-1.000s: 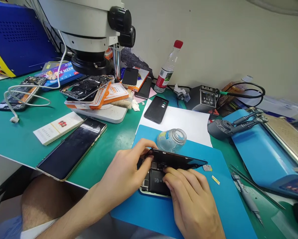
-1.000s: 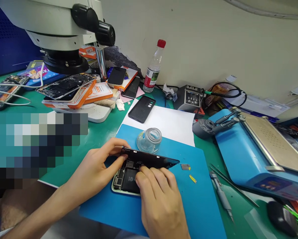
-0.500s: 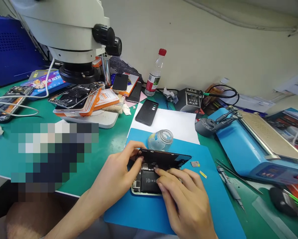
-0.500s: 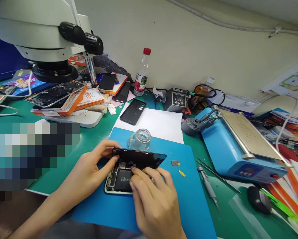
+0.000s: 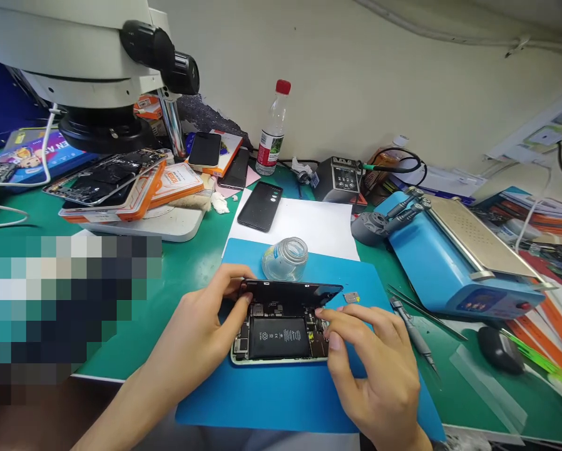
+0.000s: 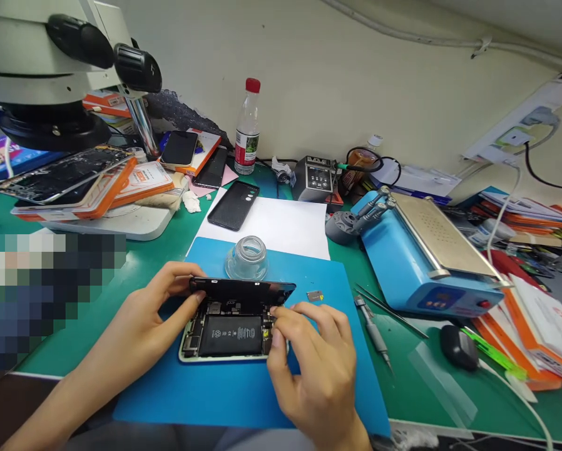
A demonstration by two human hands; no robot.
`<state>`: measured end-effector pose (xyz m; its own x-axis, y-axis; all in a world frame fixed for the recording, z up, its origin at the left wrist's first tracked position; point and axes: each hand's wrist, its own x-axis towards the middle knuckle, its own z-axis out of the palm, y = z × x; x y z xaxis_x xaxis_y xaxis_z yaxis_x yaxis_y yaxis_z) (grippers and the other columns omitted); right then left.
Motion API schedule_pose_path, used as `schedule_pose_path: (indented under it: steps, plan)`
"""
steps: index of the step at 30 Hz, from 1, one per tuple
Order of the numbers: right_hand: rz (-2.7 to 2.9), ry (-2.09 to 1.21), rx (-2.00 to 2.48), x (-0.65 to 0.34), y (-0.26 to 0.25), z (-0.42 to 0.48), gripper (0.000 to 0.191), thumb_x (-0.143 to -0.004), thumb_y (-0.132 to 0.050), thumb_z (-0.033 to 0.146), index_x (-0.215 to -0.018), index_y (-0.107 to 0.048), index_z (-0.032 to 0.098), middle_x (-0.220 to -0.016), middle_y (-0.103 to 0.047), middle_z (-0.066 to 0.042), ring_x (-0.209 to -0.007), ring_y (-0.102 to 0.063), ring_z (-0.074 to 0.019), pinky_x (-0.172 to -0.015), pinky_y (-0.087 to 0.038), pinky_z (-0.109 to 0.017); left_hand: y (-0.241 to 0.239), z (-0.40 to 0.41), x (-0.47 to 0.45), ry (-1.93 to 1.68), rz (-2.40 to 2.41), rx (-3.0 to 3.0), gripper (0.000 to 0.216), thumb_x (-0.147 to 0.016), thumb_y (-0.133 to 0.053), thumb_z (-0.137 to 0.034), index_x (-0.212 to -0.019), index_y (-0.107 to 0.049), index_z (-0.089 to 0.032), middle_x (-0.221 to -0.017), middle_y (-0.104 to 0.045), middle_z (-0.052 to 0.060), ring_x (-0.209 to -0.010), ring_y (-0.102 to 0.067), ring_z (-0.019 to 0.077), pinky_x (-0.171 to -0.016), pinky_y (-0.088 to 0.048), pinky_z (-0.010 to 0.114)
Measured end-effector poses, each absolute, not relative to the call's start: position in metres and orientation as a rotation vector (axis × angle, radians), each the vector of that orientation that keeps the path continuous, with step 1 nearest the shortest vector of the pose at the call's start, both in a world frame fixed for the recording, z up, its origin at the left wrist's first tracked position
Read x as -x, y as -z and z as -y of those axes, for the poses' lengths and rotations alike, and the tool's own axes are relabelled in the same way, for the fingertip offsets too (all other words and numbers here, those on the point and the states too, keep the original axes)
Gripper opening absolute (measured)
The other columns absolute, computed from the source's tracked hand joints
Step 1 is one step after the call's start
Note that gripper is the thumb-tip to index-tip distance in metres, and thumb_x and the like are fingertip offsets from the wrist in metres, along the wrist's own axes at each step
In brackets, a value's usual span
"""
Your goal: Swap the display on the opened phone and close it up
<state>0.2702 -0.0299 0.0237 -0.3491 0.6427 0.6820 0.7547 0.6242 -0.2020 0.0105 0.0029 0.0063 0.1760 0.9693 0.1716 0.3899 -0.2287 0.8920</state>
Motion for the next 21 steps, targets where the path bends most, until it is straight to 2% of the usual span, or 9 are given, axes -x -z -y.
schedule_pose_path:
  steps: [6,12,18,21]
  plan:
    - [2.123,0.216,1.149,-0.2696,-0.0224,0.0319,0.017,-0.116,-0.056,0.007,-0.11,-0.068,0.018,-0.11,-0.075,-0.003,-0.102,-0.066,-0.0253,-0.093,-0.042,-0.044,-0.0063,-0.0035,-0.0113,-1.013,-1.295,-1.733,0.015,-0.113,-0.056,-0.026,-0.124,-0.059,-0.035,-0.111,-0.081,-0.009,-0.104,-0.078,0.0083,-0.075,-0.054,0.014]
    - [2.145,0.194,1.177,-0.2688,-0.0211,0.0294,0.015,-0.116,-0.055,0.008,-0.112,-0.067,0.017,-0.108,-0.072,-0.004,-0.102,-0.065,-0.0247,-0.094,-0.041,-0.044,-0.0082,-0.0033,-0.0113,-1.014,-1.289,-1.725,0.014,-0.112,-0.056,-0.024,-0.123,-0.06,-0.033,-0.106,-0.08,-0.008,-0.102,-0.079,0.0108,-0.066,-0.051,0.016]
    - [2.195,0.249,1.16,-0.2684,-0.0217,0.0289,0.016,-0.114,-0.054,0.005,-0.113,-0.066,0.015,-0.107,-0.072,-0.006,-0.103,-0.064,-0.0261,-0.094,-0.04,-0.045,-0.0073,-0.003,-0.0118,-0.999,-1.28,-1.696,0.013,-0.112,-0.057,-0.026,-0.124,-0.059,-0.03,-0.109,-0.08,-0.004,-0.106,-0.079,0.0149,-0.077,-0.055,0.02]
    - [2.209,0.264,1.158,-0.267,-0.0219,0.0284,0.016,-0.114,-0.054,0.005,-0.113,-0.066,0.015,-0.108,-0.073,-0.006,-0.102,-0.064,-0.027,-0.093,-0.04,-0.046,-0.0075,-0.004,-0.0116,-1.008,-1.269,-1.708,0.012,-0.112,-0.056,-0.025,-0.123,-0.059,-0.029,-0.108,-0.08,-0.003,-0.102,-0.079,0.0157,-0.074,-0.055,0.021]
